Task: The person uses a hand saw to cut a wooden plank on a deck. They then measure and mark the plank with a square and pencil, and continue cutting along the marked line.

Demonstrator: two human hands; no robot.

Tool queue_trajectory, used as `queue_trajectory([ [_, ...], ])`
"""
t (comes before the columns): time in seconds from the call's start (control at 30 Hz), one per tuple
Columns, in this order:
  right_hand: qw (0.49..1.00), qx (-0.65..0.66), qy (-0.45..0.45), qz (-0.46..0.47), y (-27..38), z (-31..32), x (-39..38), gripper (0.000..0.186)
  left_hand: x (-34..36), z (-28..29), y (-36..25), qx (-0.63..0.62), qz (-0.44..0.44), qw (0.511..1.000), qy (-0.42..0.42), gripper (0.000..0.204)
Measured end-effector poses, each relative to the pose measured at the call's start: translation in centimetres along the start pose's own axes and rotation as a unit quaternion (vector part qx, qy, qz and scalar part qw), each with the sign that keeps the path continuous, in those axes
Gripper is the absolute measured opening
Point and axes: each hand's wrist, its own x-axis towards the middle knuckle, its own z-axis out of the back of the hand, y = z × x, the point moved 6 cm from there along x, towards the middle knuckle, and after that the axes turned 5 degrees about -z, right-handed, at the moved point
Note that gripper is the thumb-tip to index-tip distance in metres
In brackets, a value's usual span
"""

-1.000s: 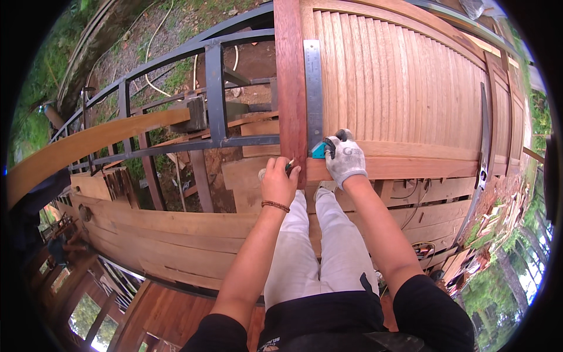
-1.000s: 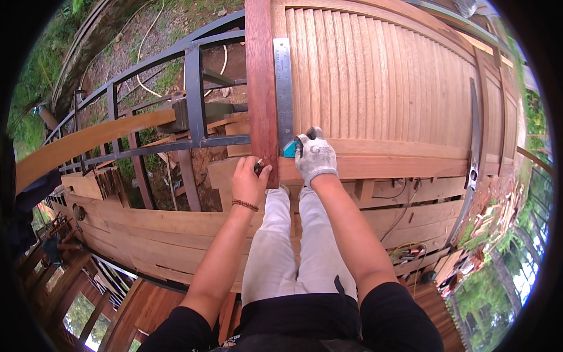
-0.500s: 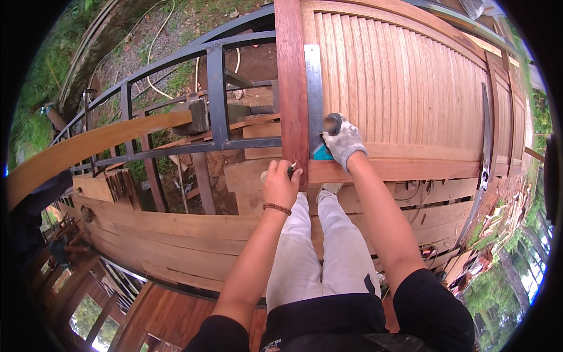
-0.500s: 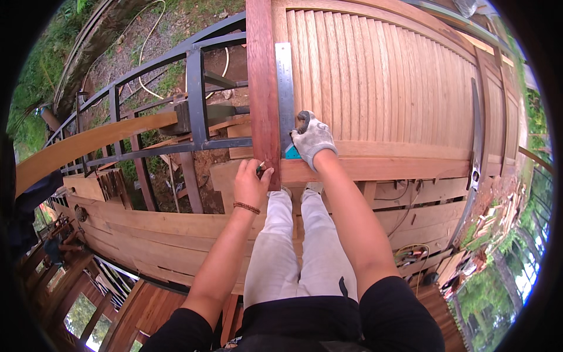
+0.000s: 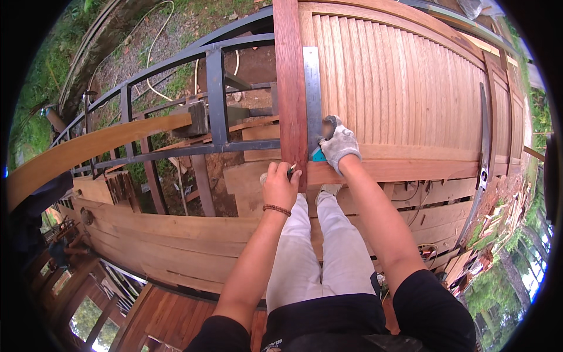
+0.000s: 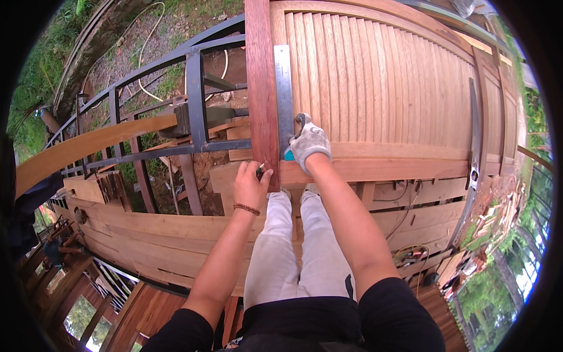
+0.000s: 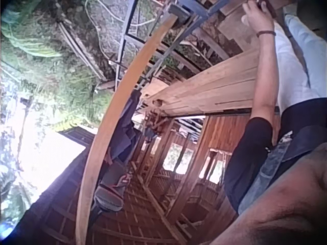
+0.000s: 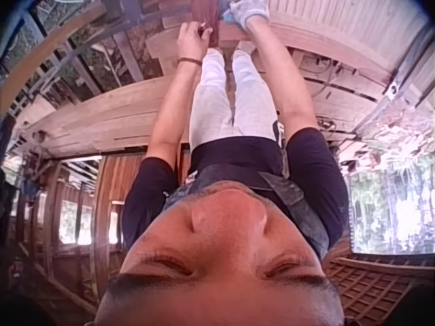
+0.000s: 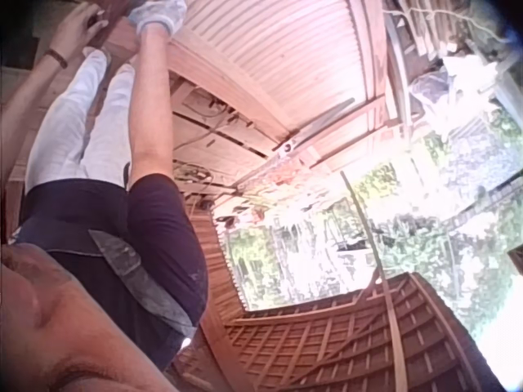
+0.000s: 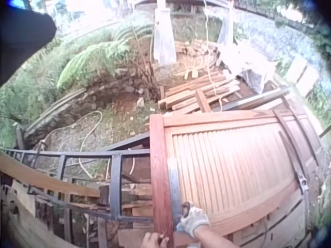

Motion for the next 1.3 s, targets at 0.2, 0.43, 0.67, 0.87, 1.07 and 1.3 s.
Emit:
queue_trajectory([
  [0.2,1.0,0.022,0.011,0.01,0.2,0.3,-0.4,0.043,-0.1,0.1,0.0,-0.005,-0.002,1.0,-0.005,0.022],
  [0.43,1.0,0.005,-0.003,0.023,0.5,0.2,-0.7,0.033,-0.1,0.0,0.1,-0.005,0.007,1.0,-0.001,0.021],
  [0.67,0.998,0.05,-0.042,0.018,0.1,-0.2,-1.2,0.03,0.0,0.1,-0.2,-0.014,0.016,1.0,0.013,0.021],
  [0.87,0.996,0.048,-0.067,0.02,0.4,-0.3,-1.7,0.028,0.0,0.2,0.0,-0.01,0.015,1.0,0.01,0.02],
  [1.07,0.997,0.052,-0.063,0.008,0.5,-0.3,-2.0,0.029,0.0,0.1,0.0,-0.008,0.018,1.0,0.019,0.02],
  [1.3,0.993,0.085,-0.086,0.013,0.2,-0.7,-1.9,0.029,0.0,0.2,0.0,-0.014,0.012,1.0,0.017,0.02],
])
